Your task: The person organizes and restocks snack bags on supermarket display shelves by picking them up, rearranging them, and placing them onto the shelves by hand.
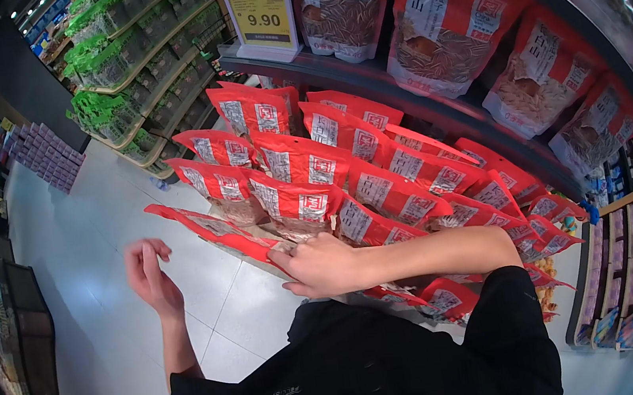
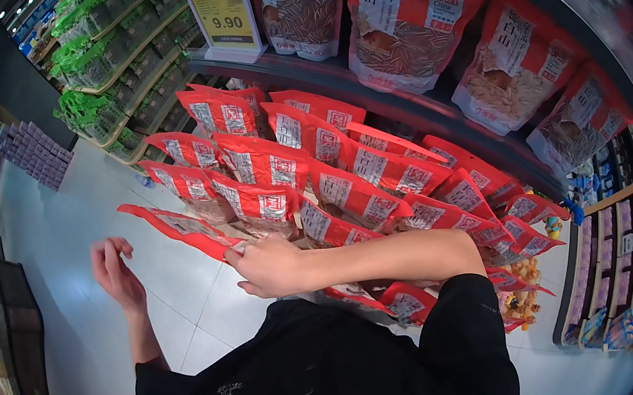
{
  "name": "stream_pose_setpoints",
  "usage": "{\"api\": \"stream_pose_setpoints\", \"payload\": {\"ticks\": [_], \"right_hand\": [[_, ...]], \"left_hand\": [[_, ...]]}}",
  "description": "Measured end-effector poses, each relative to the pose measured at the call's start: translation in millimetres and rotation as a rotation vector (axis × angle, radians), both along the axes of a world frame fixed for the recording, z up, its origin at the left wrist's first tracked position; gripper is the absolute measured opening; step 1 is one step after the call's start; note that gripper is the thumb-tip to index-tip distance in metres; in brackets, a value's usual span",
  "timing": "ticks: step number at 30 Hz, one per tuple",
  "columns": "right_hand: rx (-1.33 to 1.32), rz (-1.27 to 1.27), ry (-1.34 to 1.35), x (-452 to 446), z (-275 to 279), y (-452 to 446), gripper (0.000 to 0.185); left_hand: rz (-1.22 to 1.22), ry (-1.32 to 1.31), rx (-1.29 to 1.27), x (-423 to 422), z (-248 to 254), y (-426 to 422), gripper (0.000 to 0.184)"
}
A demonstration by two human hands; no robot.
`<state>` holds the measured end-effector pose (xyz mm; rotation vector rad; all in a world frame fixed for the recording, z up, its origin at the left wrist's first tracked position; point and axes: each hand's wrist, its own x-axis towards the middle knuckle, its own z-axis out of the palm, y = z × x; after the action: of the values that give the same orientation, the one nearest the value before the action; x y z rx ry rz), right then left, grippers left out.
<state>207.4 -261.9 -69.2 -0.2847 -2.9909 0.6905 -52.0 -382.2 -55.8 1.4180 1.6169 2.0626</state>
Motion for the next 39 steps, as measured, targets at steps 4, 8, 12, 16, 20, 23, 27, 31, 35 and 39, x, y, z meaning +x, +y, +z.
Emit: {"api": "stream_pose_setpoints", "payload": {"ticks": [4, 8, 12, 16, 20, 23, 27, 31, 35, 39], "right_hand": [[0.041, -0.047, -0.044, -3.5, -1.8, -5.9, 0.048], [0.094, -0.091, -0.071, 3.3, 8.9, -12.8, 0.059], [0.105, -0.174, -0.023, 23.6, 22.9, -19.1, 0.062], [0.039, -0.326, -0.007, 56.8, 42.3, -30.8, 0.061], [0.005, -0.494, 0.159, 80.6, 57.1, -46.1, 0.064], [-0.024, -0.571, 0.279, 96.0, 59.3, -58.2, 0.061], [-0.083, -0.832, 0.500, 113.7, 51.1, -78.5, 0.042], [0.245, -1.370, 0.792, 145.5, 27.7, -100.4, 0.026], [0.140, -1.845, 1.207, 158.2, 1.8, -115.1, 0.014], [-0.007, -1.900, 1.258, 164.7, -10.8, -115.7, 0.016]], "left_hand": [[-0.149, 0.149, -0.092, -46.4, 66.0, 97.0, 0.023], [-0.213, 0.000, -0.205, -114.9, 114.0, 220.0, 0.037], [-0.307, -0.090, -0.305, -146.5, 139.6, 322.6, 0.041], [-0.327, -0.133, -0.369, -157.9, 134.7, 411.1, 0.044], [-0.349, -0.142, -0.370, -173.4, 104.7, 490.3, 0.049], [-0.336, -0.122, -0.388, -156.1, 84.6, 521.4, 0.051], [-0.498, -0.115, -0.352, -141.6, 62.5, 549.9, 0.038], [-0.587, -0.094, -0.327, -130.1, 49.2, 556.3, 0.032], [-0.784, -0.303, -0.341, -133.3, 31.2, 567.9, 0.033], [-0.907, -0.343, -0.387, -128.6, 26.7, 559.4, 0.038]]}}
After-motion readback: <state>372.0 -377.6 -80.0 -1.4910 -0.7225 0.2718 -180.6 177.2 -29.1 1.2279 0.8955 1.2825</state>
